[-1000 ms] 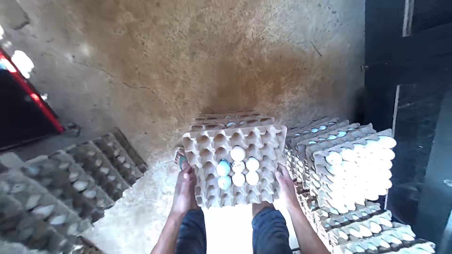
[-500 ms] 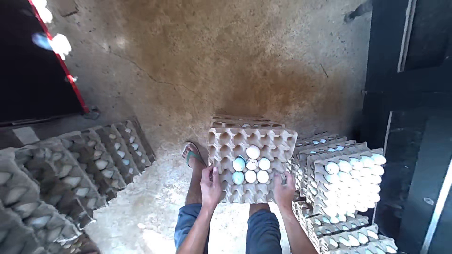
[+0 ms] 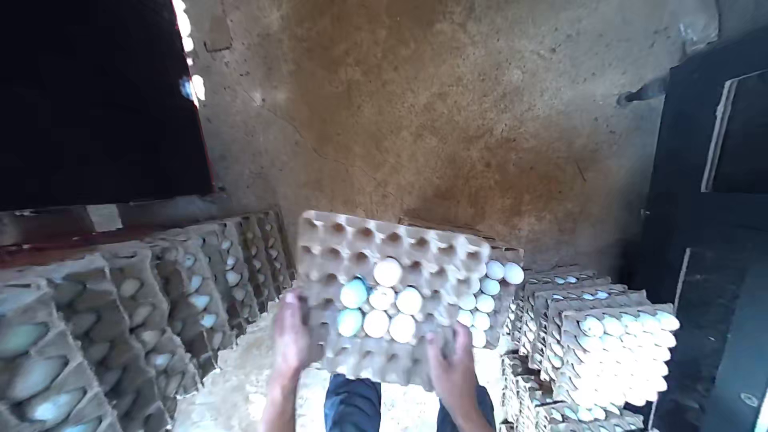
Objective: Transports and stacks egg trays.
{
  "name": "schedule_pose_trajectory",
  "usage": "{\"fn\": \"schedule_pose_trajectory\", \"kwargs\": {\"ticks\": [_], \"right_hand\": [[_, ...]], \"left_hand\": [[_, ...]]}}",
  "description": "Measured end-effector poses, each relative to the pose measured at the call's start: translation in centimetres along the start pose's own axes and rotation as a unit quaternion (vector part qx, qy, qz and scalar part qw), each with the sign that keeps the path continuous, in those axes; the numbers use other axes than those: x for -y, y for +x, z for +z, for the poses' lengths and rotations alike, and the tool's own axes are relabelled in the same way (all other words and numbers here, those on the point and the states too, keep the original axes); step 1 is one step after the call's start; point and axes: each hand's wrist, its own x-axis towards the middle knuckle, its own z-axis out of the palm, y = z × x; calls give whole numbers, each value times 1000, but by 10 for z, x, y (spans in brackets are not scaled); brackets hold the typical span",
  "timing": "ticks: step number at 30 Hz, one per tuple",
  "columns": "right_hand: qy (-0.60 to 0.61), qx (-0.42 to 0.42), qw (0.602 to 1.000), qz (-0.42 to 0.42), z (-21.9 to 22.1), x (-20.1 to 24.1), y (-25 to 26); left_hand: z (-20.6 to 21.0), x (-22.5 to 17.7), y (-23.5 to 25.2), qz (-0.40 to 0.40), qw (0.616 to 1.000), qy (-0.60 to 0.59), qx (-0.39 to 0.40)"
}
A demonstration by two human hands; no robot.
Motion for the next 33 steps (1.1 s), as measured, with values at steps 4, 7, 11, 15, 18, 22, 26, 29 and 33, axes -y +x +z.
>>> {"fn": "schedule_pose_trajectory", "kwargs": {"ticks": [4,7,11,15,18,22,26,29,33], "right_hand": [[52,64,997,6,90,56,26],[36,89,994,58,154,74,64],[32,96,989,110,223,77,135],[-7,103,983,151,277,56,203],[-8,88,981,175,309,37,240],[-43,60,978,193,339,21,282],[-45,31,983,173,358,1,305],[-65,34,984,163,364,-8,312],[-85,17,984,156,376,-15,316]], "left_hand": [[-48,3,104,46,998,5,-30],[-46,17,192,52,998,-6,-34],[-14,41,278,35,999,-26,-5],[31,72,343,21,999,26,-9],[55,99,367,8,998,70,3],[86,116,395,11,992,129,10],[105,145,423,-21,994,99,28],[115,154,430,-37,996,73,35],[116,158,434,-45,995,76,45]]}}
